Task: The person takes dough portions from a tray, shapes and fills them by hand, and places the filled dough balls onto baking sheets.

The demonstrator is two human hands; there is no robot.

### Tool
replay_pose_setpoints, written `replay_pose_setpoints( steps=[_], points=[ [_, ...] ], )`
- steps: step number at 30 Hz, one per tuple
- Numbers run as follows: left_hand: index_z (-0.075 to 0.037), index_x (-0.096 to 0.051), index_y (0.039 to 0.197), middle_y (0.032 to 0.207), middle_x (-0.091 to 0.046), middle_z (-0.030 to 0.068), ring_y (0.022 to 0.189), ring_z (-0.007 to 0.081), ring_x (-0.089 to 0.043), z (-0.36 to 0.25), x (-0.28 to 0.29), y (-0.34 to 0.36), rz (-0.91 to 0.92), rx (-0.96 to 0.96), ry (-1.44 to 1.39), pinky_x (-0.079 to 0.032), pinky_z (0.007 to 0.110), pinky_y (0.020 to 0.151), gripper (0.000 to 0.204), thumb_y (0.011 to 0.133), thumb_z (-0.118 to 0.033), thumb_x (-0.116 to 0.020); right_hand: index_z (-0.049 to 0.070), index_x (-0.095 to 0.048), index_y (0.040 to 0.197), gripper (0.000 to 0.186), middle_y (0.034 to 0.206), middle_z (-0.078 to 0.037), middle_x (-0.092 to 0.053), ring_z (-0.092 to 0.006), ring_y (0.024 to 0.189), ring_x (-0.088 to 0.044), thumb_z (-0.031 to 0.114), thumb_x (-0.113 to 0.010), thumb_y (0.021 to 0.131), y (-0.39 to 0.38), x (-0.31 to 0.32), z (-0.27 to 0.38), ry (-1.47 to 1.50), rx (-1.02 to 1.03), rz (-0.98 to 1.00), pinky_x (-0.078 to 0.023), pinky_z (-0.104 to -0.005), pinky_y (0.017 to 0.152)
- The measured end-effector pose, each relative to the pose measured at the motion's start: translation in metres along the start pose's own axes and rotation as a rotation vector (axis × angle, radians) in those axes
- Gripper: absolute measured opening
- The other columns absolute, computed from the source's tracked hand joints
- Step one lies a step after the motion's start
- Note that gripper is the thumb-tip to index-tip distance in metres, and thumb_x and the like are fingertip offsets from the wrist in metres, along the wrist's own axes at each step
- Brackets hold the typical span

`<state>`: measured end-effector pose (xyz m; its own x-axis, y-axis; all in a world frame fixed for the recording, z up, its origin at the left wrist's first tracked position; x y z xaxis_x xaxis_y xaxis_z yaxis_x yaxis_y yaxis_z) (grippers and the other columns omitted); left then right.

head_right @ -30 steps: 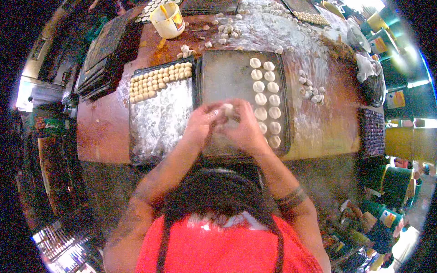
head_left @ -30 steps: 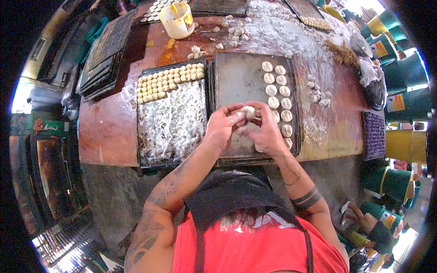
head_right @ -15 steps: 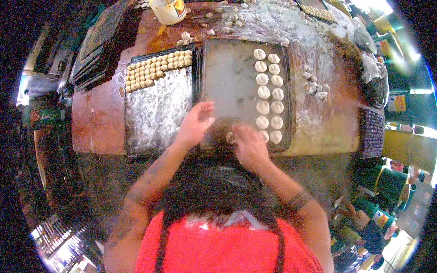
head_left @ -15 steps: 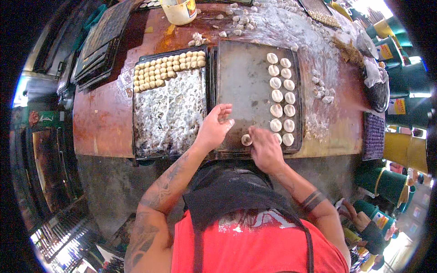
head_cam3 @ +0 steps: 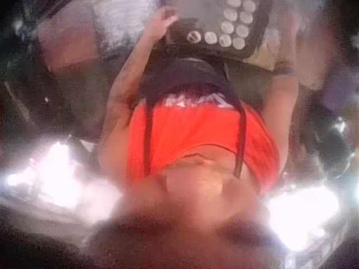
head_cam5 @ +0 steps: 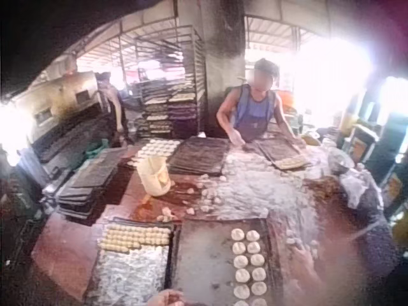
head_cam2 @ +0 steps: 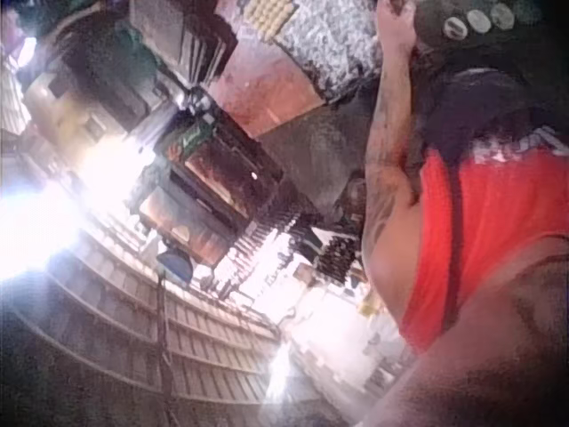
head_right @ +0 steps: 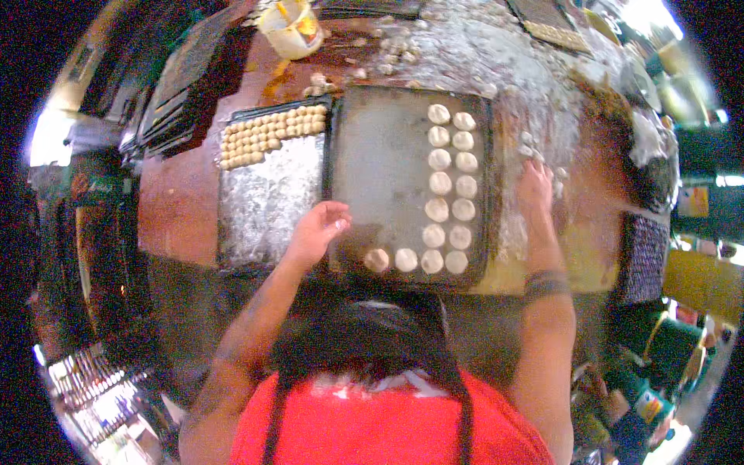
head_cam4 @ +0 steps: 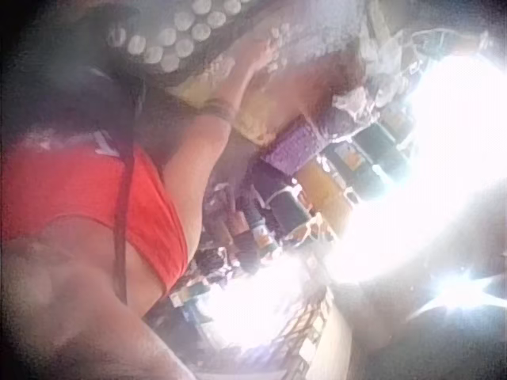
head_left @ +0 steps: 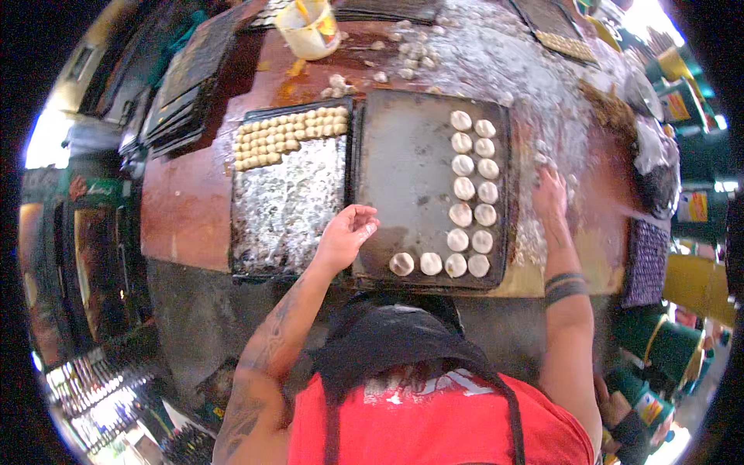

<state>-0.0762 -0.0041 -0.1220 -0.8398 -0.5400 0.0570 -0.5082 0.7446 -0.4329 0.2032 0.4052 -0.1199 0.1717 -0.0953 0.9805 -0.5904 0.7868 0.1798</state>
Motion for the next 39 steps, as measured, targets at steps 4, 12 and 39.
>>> replay_pose_setpoints(
  steps=[4,12,39],
  points=[
    [-0.006,-0.072,0.107,0.09,-0.075,0.0164,0.082,0.0304,-0.074,-0.03,0.084,0.027,-0.365,-0.313,0.714,-0.058,0.039,0.074,0.015,0.093,-0.011,-0.068,0.006,-0.07,0.117,0.042,0.121,-0.015,-0.068,-0.0402,0.122,-0.055,0.004,-0.068,0.076,-0.037,-0.01,-0.015,0.056,0.098,0.156,-0.045,-0.0483,0.108],
    [-0.005,-0.07,0.095,0.092,-0.071,0.0152,0.089,0.0372,-0.069,-0.044,0.224,0.073,-0.927,-0.389,1.193,-0.056,0.046,0.078,0.014,0.084,-0.014,-0.075,0.009,-0.067,0.104,0.013,0.092,-0.002,-0.065,-0.0111,0.072,-0.058,0.02,-0.064,0.097,-0.104,-0.003,-0.109,1.465,-0.55,-0.141,-0.048,-0.025,0.061],
    [0.003,-0.061,0.129,0.112,-0.072,0.0097,0.101,0.0175,-0.069,-0.106,-0.085,0.008,-0.032,-0.199,-0.671,-0.058,0.033,0.09,0.028,0.102,-0.004,-0.063,0.002,-0.063,0.12,0.023,0.105,-0.004,-0.07,-0.0147,0.088,-0.067,0.009,-0.069,0.099,-0.055,0.092,0.241,1.482,0.173,0.579,-0.055,-0.0296,0.084]
  ],
)
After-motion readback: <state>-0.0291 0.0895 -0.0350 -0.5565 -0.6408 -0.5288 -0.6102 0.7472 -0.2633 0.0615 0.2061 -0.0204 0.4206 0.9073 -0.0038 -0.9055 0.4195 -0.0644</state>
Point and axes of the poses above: each hand's wrist, its own y-axis towards the middle knuckle, its own x-axis out of the back of the hand, z = x × y, the point moved 8 cm from there along y, towards the middle knuckle
